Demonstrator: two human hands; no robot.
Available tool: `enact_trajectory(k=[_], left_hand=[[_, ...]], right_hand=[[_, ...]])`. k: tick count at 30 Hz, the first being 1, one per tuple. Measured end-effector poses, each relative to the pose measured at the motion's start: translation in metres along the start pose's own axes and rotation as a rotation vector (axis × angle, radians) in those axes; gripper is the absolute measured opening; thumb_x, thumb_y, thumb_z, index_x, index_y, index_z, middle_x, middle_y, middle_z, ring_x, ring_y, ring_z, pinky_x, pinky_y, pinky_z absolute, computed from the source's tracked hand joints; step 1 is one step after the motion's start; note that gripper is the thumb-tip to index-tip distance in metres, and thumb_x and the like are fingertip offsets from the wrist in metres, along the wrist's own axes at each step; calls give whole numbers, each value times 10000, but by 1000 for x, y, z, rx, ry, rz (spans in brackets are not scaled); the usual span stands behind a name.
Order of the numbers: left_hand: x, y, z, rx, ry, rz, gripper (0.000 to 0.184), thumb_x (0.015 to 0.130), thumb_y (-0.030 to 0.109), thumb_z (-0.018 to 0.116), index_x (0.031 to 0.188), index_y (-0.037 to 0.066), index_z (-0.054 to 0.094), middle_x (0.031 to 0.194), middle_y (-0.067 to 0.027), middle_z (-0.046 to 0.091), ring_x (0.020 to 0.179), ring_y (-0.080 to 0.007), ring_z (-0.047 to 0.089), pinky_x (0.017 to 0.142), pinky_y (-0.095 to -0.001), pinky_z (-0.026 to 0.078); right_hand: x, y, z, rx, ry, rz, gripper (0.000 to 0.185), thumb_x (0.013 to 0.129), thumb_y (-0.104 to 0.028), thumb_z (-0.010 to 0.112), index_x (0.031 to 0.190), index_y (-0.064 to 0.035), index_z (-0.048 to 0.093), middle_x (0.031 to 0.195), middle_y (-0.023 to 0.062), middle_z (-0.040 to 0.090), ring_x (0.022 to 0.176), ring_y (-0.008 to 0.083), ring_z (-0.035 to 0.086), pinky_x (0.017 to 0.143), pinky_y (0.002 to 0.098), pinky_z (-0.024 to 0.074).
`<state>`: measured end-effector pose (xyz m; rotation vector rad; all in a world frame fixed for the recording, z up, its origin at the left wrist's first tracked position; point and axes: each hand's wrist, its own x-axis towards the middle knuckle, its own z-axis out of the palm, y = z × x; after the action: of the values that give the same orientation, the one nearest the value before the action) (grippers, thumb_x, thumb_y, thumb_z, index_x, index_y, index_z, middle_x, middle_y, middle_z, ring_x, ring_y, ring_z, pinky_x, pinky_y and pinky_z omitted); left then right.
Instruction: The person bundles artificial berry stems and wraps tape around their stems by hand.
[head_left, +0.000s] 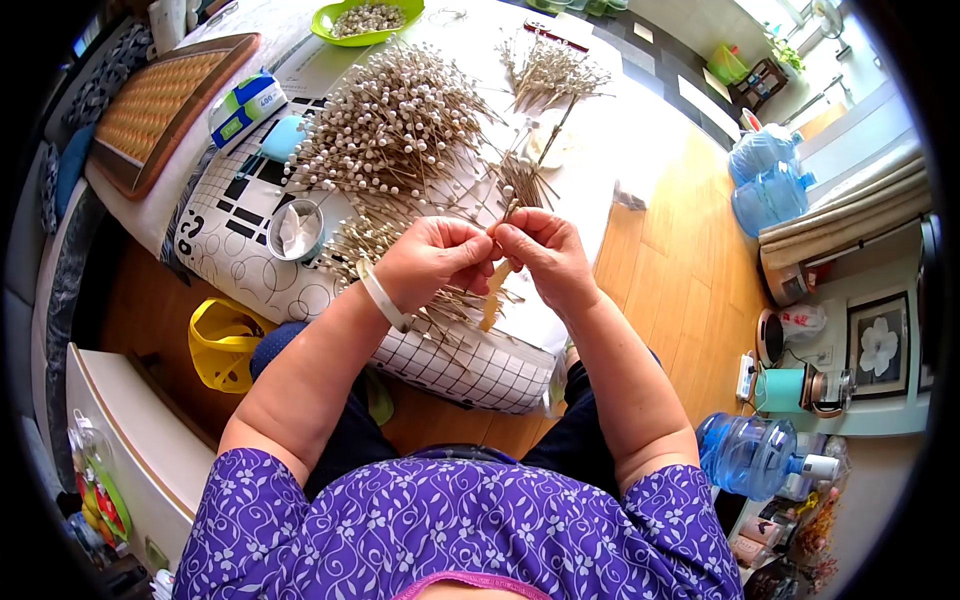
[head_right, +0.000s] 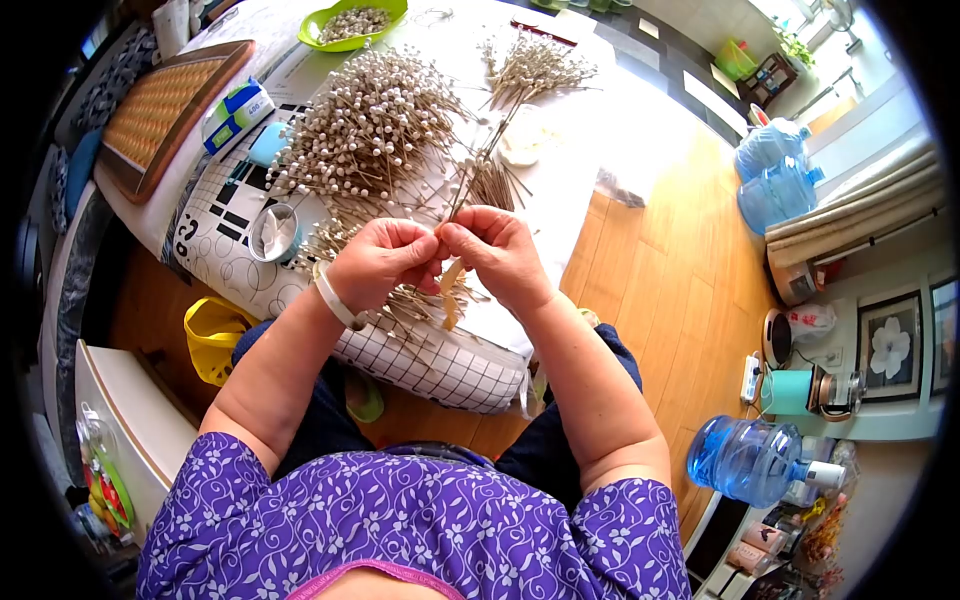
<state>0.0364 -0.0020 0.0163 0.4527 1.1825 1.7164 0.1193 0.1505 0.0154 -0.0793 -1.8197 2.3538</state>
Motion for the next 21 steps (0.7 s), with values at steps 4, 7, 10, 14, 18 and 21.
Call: enact_trajectory(k=[4,7,10,14,18,21], left_hand=[[-2,3,-3,69,-78,-6,147,831,142,585,825,-4,599,676,-34,579,589,-87,554,571,-217,489],[-1,1,-2,61,-25,9,121,829,121,582,823,2,600,670,-35,578,584,-89,555,572,-217,486],[-1,-2,-1,56,-4,25,104,818,112,595,817,8,603,671,-34,584,571,-87,556,559,-209,483],[0,-5,3,131,37,80,95,812,110,603,811,14,605,686,-30,595,568,-82,561,555,-204,481],[-1,-5,6,94,-6,69,117,805,121,618,816,5,601,680,-26,591,580,-73,549,562,-209,483],[0,0,7,115,-33,-1,121,808,120,614,830,2,602,682,-27,592,591,-75,550,571,-208,482]], right_hand=[[-1,-2,-4,-50,3,74,133,810,-132,611,835,-1,602,720,32,598,589,63,507,536,190,416],[0,-4,-15,-34,-25,125,140,799,-133,626,845,-2,610,714,30,596,585,69,514,534,192,430],[0,-2,-16,-19,-12,107,138,789,-135,639,826,-4,613,701,28,592,582,69,516,531,193,429],[-2,-3,-11,17,-4,84,123,786,-123,639,811,-6,614,693,26,589,586,66,518,533,191,428],[-1,0,-11,-52,-20,77,110,790,-107,627,817,-1,614,716,31,603,608,63,519,548,195,431],[-1,-2,-12,-54,-9,70,111,793,-105,623,825,1,615,735,33,611,619,62,521,559,200,436]])
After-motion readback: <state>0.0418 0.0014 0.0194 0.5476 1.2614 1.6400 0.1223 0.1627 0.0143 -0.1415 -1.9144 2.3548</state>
